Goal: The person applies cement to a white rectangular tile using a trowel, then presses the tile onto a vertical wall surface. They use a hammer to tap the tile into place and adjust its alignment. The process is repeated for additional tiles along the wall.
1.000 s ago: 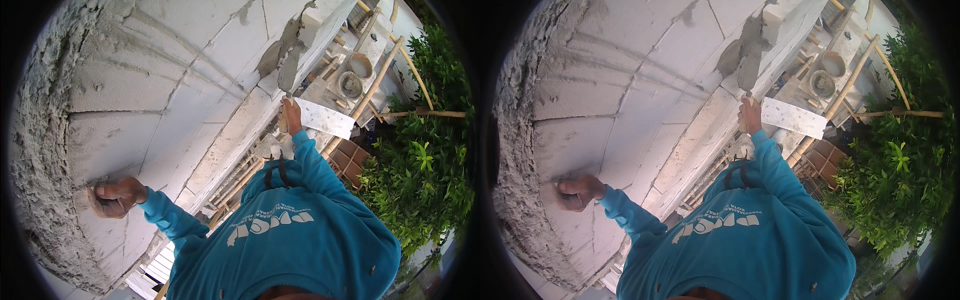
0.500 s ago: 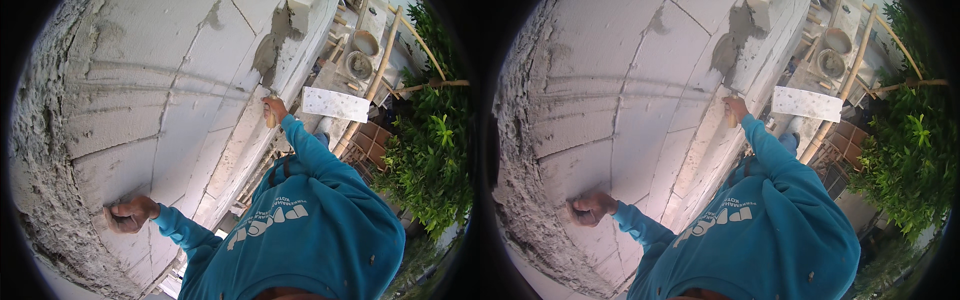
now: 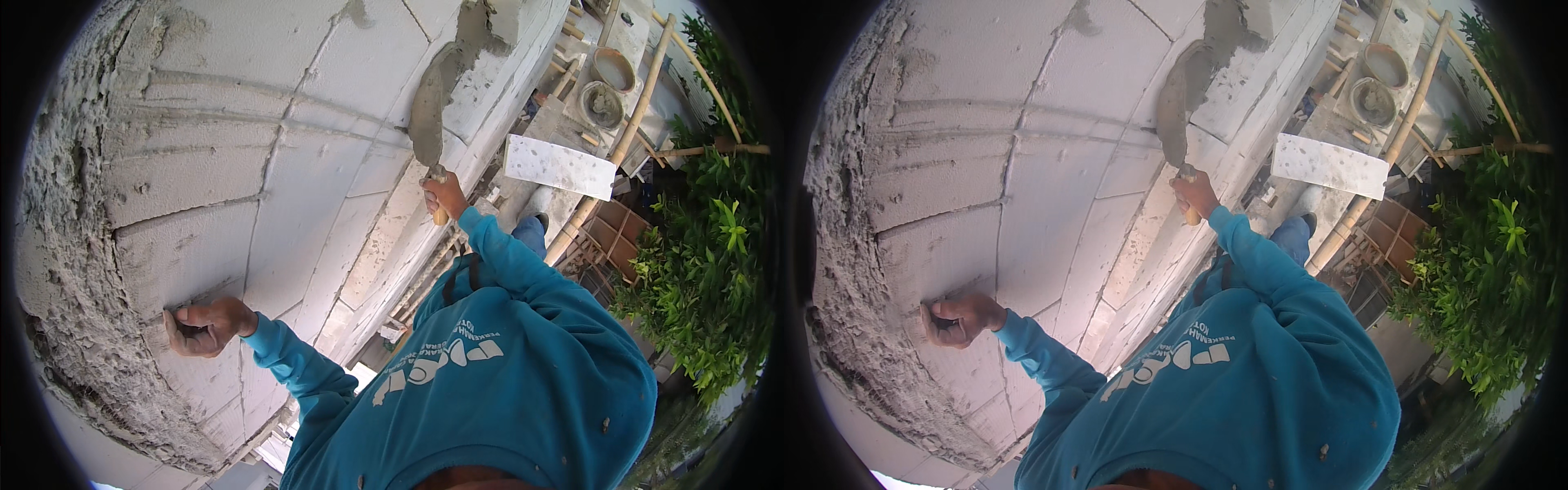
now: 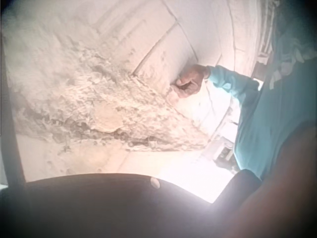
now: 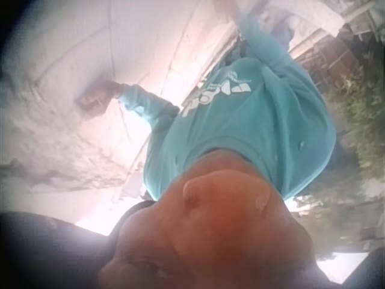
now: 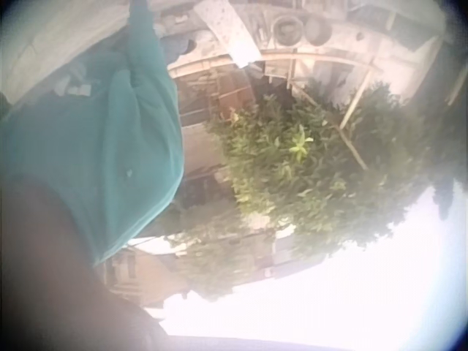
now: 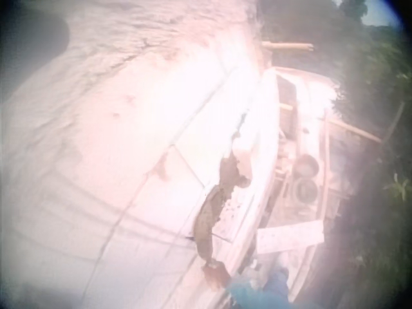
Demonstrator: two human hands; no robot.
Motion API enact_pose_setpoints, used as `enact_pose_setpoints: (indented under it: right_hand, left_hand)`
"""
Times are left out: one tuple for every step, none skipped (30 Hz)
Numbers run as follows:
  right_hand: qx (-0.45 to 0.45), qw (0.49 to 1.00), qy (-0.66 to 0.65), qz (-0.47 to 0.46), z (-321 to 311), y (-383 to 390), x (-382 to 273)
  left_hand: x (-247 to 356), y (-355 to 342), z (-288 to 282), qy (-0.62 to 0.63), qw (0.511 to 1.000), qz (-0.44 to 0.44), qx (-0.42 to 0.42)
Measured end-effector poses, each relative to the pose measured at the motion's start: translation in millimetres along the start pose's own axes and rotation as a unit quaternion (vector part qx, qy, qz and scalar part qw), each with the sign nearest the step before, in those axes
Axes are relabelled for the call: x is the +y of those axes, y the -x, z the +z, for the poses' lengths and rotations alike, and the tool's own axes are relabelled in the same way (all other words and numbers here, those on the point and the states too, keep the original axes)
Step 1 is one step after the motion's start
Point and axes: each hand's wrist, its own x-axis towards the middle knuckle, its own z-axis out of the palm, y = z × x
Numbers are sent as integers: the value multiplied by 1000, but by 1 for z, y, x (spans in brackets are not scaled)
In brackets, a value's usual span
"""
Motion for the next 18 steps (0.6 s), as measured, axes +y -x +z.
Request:
enact_pose_setpoints:
  right_hand:
    - [4, 1000, -10, 13, 0, 10, 10]
    - [15, 999, -7, 35, 2, 14, 19]
    - [31, 999, -25, 25, 6, 11, 25]
    - [56, 998, -32, 25, 13, 9, 34]
    - [99, 994, -28, 45, 22, 6, 43]
    - [82, 995, -54, 14, 32, 1, 49]
    - [83, 994, -71, 4, 46, -5, 55]
    - [96, 991, -88, 8, 59, -9, 58]
    - [90, 994, -63, -10, 66, -5, 60]
    - [101, 994, -41, -11, 72, 4, 62]
    - [112, 993, -18, -16, 77, 11, 59]
    - [103, 994, 5, -32, 79, 19, 55]
    - [94, 994, 27, -45, 82, 27, 51]
    - [83, 994, 49, -59, 83, 36, 48]
    - [65, 995, 46, -59, 83, 43, 44]
    - [70, 995, 46, -46, 83, 49, 41]
    - [61, 996, 39, -48, 81, 55, 39]
    - [42, 996, 23, -70, 80, 56, 35]
  left_hand:
    - [0, 0, 0, -1, 1000, 9, 2]
    - [-1, -1, 1, -7, 1000, 10, 4]
    - [-1, -1, 1, 1, 1000, 18, 6]
    - [-2, -1, 1, 5, 1000, 18, 6]
    - [-3, -2, 1, 13, 1000, 26, 6]
    - [-3, -1, 1, 3, 1000, 29, 4]
    - [-4, -1, 0, -4, 999, 41, 1]
    - [-5, -2, 0, -21, 999, 42, 3]
    - [-4, -1, -1, -9, 999, 40, -2]
    - [-4, -1, -2, -4, 1000, 25, -6]
    - [-4, 0, -1, 4, 1000, 11, -7]
    - [-3, 0, 0, -6, 1000, 18, -7]
    - [-3, -1, 0, -14, 999, 29, -8]
    - [-3, -2, 0, -23, 999, 40, -9]
    - [-2, -3, 1, -26, 998, 48, -8]
    - [-2, -4, 1, -29, 998, 58, -7]
    - [-2, -5, 2, -34, 998, 55, 0]
    - [-2, -6, 3, -25, 998, 56, -1]
